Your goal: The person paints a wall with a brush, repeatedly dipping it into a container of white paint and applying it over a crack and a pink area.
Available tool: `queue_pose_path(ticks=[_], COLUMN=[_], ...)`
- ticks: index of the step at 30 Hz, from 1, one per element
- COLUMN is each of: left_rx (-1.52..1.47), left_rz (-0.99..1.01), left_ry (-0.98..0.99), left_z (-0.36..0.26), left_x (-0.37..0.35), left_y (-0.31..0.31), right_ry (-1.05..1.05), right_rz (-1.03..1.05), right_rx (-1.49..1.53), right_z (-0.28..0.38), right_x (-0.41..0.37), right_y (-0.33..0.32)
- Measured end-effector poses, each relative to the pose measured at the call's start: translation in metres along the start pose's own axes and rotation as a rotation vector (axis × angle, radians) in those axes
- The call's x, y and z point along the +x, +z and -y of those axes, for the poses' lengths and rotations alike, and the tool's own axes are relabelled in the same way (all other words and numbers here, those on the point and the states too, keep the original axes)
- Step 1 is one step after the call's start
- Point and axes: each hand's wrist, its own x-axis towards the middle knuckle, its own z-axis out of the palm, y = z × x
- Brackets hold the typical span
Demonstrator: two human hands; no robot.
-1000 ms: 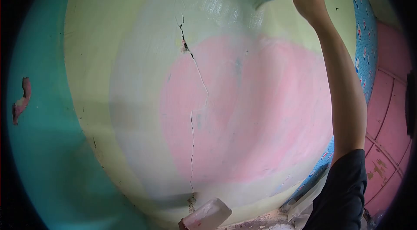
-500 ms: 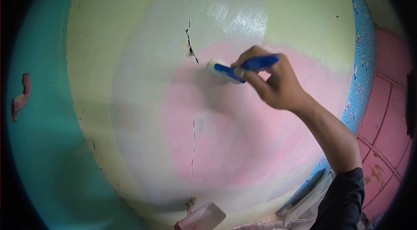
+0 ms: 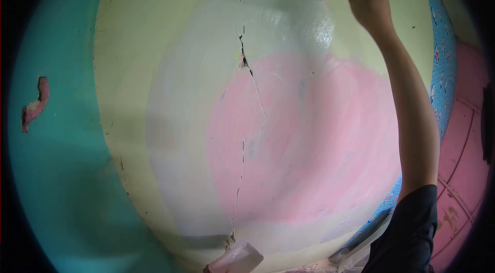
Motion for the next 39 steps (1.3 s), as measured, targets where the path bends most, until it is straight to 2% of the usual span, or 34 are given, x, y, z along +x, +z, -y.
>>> queue_pose_path(ticks=[2, 3, 4, 5, 7, 10, 13, 15, 17, 19, 21, 24, 25, 26, 29, 33, 35, 39], left_rx=[-0.009, -0.018, -0.024, -0.046, -0.143, -0.128, 0.764, 0.451, 0.136, 0.075, 0.072, 0.068, 0.066, 0.060, 0.068, 0.085, 0.094, 0.096], left_rz=[-0.010, -0.014, -0.016, -0.024, -0.038, -0.062, 0.024, 0.011, -0.009, -0.018, -0.022, -0.030, -0.030, -0.029, -0.020, -0.007, -0.003, 0.001], left_ry=[0.001, 0.000, 0.001, -0.007, -0.038, -0.046, 0.334, 0.211, 0.090, 0.067, 0.061, 0.056, 0.053, 0.044, 0.050, 0.049, 0.051, 0.065], left_z=[0.002, 0.001, 0.001, 0.001, 0.002, 0.004, 0.005, 0.001, -0.004, -0.003, 0.000, 0.004, 0.005, 0.007, 0.011, 0.015, 0.015, 0.014], left_x=[0.000, 0.000, -0.001, -0.003, -0.004, 0.000, -0.011, -0.010, -0.012, -0.013, -0.013, -0.011, -0.011, -0.010, -0.010, -0.009, -0.009, -0.009], left_y=[0.000, -0.001, -0.002, -0.003, -0.005, -0.008, 0.006, 0.012, 0.015, 0.009, 0.001, -0.008, -0.010, -0.012, -0.014, -0.012, -0.012, -0.016], right_ry=[-0.196, -0.387, -0.431, -0.472, -0.302, -0.218, -0.037, -0.022, 0.052, -0.044, -0.004, -0.483, -0.549, -0.509, -0.311, -0.284, -0.235, -0.231], right_rz=[0.119, 0.200, 0.278, 0.358, 0.624, 0.402, 0.181, 0.000, -0.140, -0.184, -0.129, 0.086, 0.173, 0.339, 0.491, 0.149, 0.062, -0.025], right_rx=[-0.047, 0.045, 0.123, 0.201, 0.395, 0.557, 0.531, 0.520, 0.399, 0.303, 0.074, 0.116, 0.178, 0.224, 0.347, 0.296, 0.235, 0.107], right_z=[0.012, 0.030, 0.043, 0.053, 0.069, 0.054, 0.015, -0.007, 0.021, 0.015, 0.012, 0.043, 0.062, 0.079, 0.096, 0.059, 0.055, 0.070], right_x=[-0.028, -0.055, -0.083, -0.110, -0.149, -0.145, -0.081, -0.032, -0.012, -0.004, -0.016, -0.076, -0.098, -0.113, -0.106, -0.025, 0.005, 0.006], right_y=[0.012, 0.019, 0.025, 0.028, 0.024, 0.032, 0.028, 0.025, 0.009, 0.011, 0.023, 0.044, 0.044, 0.039, 0.032, 0.047, 0.042, 0.045])
